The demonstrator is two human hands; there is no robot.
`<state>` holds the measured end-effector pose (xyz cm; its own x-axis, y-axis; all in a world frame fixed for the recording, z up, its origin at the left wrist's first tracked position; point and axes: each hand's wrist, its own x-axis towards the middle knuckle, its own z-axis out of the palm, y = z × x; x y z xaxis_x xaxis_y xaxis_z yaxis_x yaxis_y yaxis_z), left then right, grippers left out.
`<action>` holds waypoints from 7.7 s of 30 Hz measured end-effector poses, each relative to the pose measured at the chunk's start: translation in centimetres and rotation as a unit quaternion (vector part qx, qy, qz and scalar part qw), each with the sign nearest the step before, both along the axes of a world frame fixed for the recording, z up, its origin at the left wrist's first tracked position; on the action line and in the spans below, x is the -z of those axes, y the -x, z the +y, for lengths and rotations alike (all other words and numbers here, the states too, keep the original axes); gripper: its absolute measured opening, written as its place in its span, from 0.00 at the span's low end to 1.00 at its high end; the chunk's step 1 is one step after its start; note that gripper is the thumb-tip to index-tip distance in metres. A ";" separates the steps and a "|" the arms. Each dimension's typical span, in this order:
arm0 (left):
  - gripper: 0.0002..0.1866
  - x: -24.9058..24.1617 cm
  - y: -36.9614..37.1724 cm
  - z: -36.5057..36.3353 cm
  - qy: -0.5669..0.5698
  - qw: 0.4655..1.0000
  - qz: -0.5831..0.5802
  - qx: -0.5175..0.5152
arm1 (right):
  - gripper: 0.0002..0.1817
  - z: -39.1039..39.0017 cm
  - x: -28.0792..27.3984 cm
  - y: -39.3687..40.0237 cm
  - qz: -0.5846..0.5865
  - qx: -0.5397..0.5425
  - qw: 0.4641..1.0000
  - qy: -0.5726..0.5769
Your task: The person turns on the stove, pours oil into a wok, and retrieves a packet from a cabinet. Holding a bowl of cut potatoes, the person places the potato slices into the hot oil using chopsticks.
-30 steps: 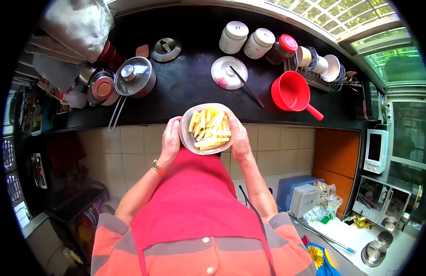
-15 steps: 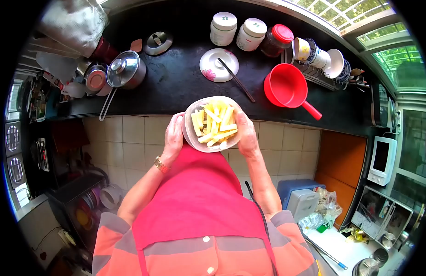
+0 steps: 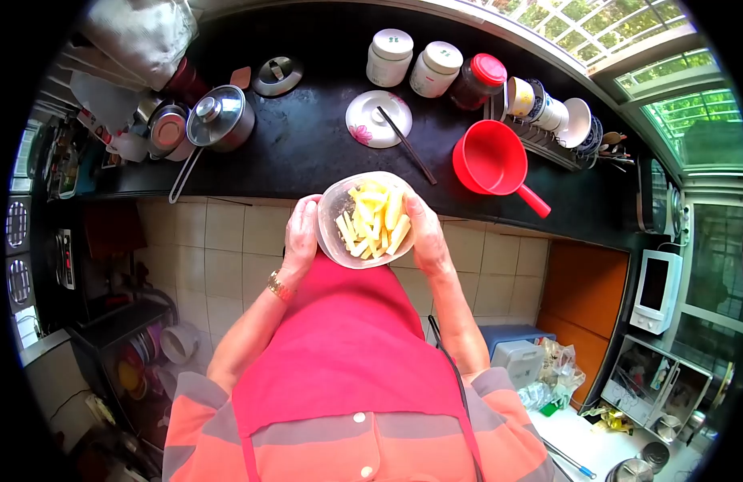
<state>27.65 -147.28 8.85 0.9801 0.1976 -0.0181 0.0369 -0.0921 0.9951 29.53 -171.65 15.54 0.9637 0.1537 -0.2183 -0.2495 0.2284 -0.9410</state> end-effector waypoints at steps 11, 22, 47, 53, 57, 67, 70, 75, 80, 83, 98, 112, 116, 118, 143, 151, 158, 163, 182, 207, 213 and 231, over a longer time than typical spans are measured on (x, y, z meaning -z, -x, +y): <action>0.19 -0.3 -0.3 3.1 0.057 0.993 0.095 0.027 | 0.31 2.4 2.0 0.8 -0.042 0.042 0.987 0.148; 0.19 -0.5 -1.6 5.3 0.046 0.993 0.084 0.067 | 0.30 5.0 1.7 1.7 -0.058 0.117 0.984 0.125; 0.12 -1.2 0.5 5.1 0.050 0.988 0.116 0.093 | 0.33 3.9 0.0 4.1 -0.020 0.100 0.994 -0.032; 0.12 -0.9 1.2 4.7 0.026 0.993 0.082 0.081 | 0.30 5.3 -0.1 4.2 -0.028 0.086 0.994 0.063; 0.12 -0.8 1.3 4.7 0.002 0.996 0.051 0.067 | 0.32 5.2 -1.4 4.1 -0.015 0.049 0.997 0.052; 0.14 -0.6 1.2 4.4 0.081 0.993 0.069 0.059 | 0.32 5.9 0.4 5.2 -0.049 0.096 0.990 0.090; 0.14 -0.8 1.0 4.9 0.097 0.992 0.067 0.048 | 0.33 5.5 0.1 5.0 -0.017 0.081 0.996 0.013; 0.17 -1.3 0.6 6.2 0.077 0.992 0.095 0.007 | 0.33 5.0 -0.6 5.1 0.007 0.110 0.991 -0.079; 0.21 -1.9 -0.7 3.1 -0.035 0.999 -0.023 0.020 | 0.34 6.8 -0.6 5.3 0.035 0.093 0.990 -0.096; 0.20 -2.8 -0.7 3.8 0.010 0.997 0.080 0.006 | 0.34 8.3 0.4 5.1 0.000 0.122 0.988 -0.098; 0.21 -2.0 -0.6 5.2 0.055 0.997 0.046 0.014 | 0.32 9.4 0.0 4.2 -0.077 0.120 0.986 0.086; 0.20 -1.8 0.0 4.9 0.017 0.997 -0.009 0.076 | 0.35 8.1 -2.0 2.8 -0.042 0.100 0.994 0.000; 0.21 1.1 1.2 5.8 -0.012 0.998 -0.014 0.060 | 0.31 6.2 -2.2 3.1 -0.008 0.077 0.984 -0.159; 0.22 0.5 2.1 5.7 0.029 0.997 0.046 0.060 | 0.32 5.8 -0.9 2.9 0.015 0.119 0.992 -0.049; 0.21 -0.8 4.0 5.4 0.017 0.990 0.113 0.083 | 0.30 4.7 -0.1 3.2 0.038 0.086 0.988 -0.121; 0.22 -0.5 4.1 5.6 0.049 0.986 0.131 0.090 | 0.31 4.4 2.8 3.8 0.002 0.099 0.994 -0.046; 0.25 -2.0 3.5 5.0 0.174 0.959 0.192 0.111 | 0.31 3.8 1.3 3.0 0.005 0.075 0.989 -0.128; 0.30 -1.2 3.1 4.6 0.245 0.933 0.218 0.145 | 0.31 2.4 2.9 3.1 -0.013 0.114 0.993 -0.029; 0.45 -3.2 0.9 1.3 0.448 0.832 0.253 0.209 | 0.41 1.0 3.7 0.0 0.009 -0.023 0.997 -0.068; 0.50 -7.7 15.3 13.5 0.560 0.819 0.110 0.059 | 0.10 11.7 5.4 6.4 0.088 -0.181 0.977 0.067; 0.47 -5.1 25.2 24.4 0.556 0.827 0.040 0.069 | 0.15 28.3 6.6 17.1 0.182 -0.308 0.934 0.006; 0.44 -7.2 45.0 49.5 0.585 0.758 -0.118 -0.262 | 0.10 63.7 2.9 26.0 0.254 -0.521 0.814 -0.031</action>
